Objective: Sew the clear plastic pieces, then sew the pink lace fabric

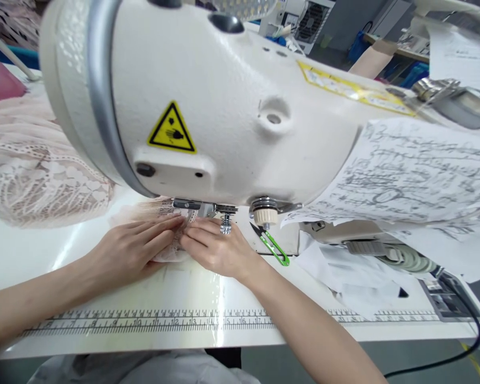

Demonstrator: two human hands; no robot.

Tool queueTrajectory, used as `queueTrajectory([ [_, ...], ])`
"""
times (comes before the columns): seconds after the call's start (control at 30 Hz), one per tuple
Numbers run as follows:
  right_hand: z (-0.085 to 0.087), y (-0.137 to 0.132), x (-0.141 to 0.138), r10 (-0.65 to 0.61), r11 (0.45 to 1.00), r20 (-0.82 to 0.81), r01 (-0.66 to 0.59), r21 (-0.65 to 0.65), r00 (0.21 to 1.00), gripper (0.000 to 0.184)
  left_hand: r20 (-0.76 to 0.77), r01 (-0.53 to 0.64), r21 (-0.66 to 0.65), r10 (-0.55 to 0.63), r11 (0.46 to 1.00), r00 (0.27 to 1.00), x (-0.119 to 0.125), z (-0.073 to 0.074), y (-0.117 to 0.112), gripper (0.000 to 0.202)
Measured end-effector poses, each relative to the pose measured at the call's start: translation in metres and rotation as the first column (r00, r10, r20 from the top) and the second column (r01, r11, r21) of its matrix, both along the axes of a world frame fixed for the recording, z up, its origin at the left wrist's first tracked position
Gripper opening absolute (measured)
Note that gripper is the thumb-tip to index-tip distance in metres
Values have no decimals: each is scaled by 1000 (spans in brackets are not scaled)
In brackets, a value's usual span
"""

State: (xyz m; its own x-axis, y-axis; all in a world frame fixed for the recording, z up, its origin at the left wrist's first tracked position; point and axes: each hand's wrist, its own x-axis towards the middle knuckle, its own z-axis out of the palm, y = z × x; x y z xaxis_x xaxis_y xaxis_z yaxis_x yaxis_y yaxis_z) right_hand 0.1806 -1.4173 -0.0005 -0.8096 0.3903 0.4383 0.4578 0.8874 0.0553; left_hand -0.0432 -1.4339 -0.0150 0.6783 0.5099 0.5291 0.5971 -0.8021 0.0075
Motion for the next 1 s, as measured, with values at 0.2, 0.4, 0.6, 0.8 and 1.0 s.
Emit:
queueTrajectory([
  [0.2, -1, 0, -7, 2, 999, -17, -1, 38, 1000, 18, 0, -33, -15, 33, 999, 999, -1, 0, 3, 23],
  [0.4, -3, -1, -8, -62, 998, -11, 62, 9, 998, 19, -13, -47, -22, 47, 999, 999, 0, -1, 7, 22],
  [0.6, -2, 2, -9, -80, 996, -18, 80, 37, 997, 22, -28, -56, 4, 57, 998, 998, 1, -1, 8, 21],
  [0.8, -4, 3, -5, -130, 991, 1, 130, -26, 992, 25, -46, -60, 35, 62, 998, 997, 1, -2, 9, 25],
  [1.0, -5, 6, -2, -138, 990, 6, 138, -36, 990, 26, -68, -77, 36, 79, 996, 995, 2, -3, 8, 28],
])
